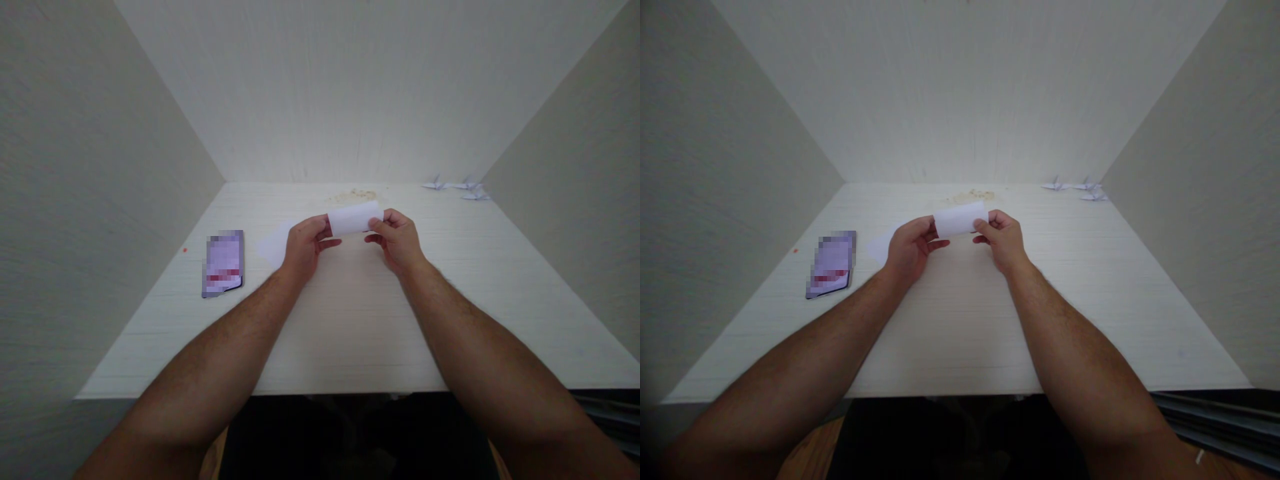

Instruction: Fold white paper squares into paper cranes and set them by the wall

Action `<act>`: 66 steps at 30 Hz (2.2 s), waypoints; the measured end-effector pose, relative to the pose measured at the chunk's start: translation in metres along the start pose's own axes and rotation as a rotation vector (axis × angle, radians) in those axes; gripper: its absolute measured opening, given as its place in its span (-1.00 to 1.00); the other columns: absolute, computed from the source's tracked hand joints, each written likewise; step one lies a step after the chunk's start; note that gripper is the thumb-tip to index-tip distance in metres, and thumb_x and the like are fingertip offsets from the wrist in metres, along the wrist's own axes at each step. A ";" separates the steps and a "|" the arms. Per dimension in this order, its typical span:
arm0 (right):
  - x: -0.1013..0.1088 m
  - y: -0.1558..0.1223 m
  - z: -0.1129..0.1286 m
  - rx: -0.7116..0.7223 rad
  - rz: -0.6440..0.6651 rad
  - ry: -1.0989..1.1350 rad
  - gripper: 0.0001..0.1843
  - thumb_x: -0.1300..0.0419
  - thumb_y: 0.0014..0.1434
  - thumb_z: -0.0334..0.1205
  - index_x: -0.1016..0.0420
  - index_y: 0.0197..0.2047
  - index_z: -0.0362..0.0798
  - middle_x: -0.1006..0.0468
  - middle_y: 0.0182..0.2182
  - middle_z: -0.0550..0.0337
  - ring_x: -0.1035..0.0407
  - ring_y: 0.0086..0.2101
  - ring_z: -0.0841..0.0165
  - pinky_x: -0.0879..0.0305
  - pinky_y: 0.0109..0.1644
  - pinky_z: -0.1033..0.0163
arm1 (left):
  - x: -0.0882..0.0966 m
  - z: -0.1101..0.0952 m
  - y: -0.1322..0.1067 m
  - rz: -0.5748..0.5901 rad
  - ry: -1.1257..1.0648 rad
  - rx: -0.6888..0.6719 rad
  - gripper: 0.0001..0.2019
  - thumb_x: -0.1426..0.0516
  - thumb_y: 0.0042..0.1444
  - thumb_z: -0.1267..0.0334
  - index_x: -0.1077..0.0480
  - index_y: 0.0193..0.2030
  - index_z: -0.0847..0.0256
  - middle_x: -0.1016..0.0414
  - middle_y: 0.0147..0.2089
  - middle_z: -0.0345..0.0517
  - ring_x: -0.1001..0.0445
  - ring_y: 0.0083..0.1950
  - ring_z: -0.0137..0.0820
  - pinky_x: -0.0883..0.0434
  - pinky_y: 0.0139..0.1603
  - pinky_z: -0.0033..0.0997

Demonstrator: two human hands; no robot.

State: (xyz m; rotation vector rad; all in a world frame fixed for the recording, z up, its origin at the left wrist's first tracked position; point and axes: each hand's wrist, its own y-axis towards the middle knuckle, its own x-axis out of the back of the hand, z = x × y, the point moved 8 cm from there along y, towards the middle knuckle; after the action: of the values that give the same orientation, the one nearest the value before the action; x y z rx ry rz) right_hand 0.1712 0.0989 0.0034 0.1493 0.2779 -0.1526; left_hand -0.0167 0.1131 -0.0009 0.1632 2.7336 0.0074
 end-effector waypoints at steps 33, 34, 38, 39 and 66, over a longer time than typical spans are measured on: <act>0.007 0.001 -0.001 0.105 -0.090 -0.151 -0.79 -0.39 -0.01 -0.16 -0.44 -0.46 -0.01 -0.44 -0.58 0.37 -0.33 -0.57 0.50 -0.40 -0.48 0.32 | 0.005 -0.012 -0.004 -0.110 0.405 -0.159 -0.77 -0.34 -0.05 0.11 -0.53 -0.46 0.24 -0.48 -0.54 -0.19 -0.44 -0.51 -0.45 -0.38 -0.44 -0.44; 0.006 0.001 -0.002 0.106 -0.090 -0.160 -0.79 -0.39 -0.01 -0.15 -0.43 -0.45 -0.01 -0.44 -0.58 0.37 -0.34 -0.57 0.50 -0.40 -0.47 0.32 | 0.005 -0.012 -0.004 -0.108 0.412 -0.159 -0.77 -0.33 -0.04 0.10 -0.53 -0.46 0.24 -0.48 -0.54 -0.19 -0.44 -0.50 -0.45 -0.38 -0.44 -0.45; 0.006 0.001 -0.001 0.113 -0.100 -0.178 -0.77 -0.38 -0.02 -0.13 -0.43 -0.45 -0.02 -0.43 -0.60 0.39 -0.33 -0.58 0.50 -0.39 -0.48 0.32 | 0.004 -0.012 -0.003 -0.087 0.445 -0.159 -0.76 -0.32 -0.04 0.09 -0.52 -0.47 0.25 -0.48 -0.56 -0.20 -0.44 -0.50 -0.46 -0.38 -0.42 -0.46; 0.006 0.001 -0.001 0.114 -0.101 -0.180 -0.77 -0.38 -0.02 -0.13 -0.43 -0.45 -0.03 -0.43 -0.60 0.39 -0.33 -0.59 0.50 -0.39 -0.48 0.32 | 0.003 -0.012 -0.003 -0.086 0.450 -0.158 -0.76 -0.32 -0.03 0.09 -0.52 -0.47 0.25 -0.48 -0.56 -0.20 -0.44 -0.50 -0.46 -0.38 -0.42 -0.46; 0.003 0.001 0.000 0.109 -0.076 -0.226 -0.76 -0.35 0.00 -0.11 -0.38 -0.43 0.00 -0.45 -0.58 0.36 -0.34 -0.59 0.47 -0.36 -0.47 0.29 | 0.003 -0.015 -0.003 -0.094 0.455 -0.169 -0.75 -0.27 0.01 0.13 -0.46 -0.53 0.24 -0.45 -0.58 -0.21 -0.38 -0.51 -0.49 -0.33 -0.43 -0.47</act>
State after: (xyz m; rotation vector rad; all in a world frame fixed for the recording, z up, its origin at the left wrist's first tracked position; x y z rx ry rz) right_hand 0.1743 0.0991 0.0028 0.2280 0.0496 -0.2583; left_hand -0.0256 0.1102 0.0120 -0.0197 3.1715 0.2805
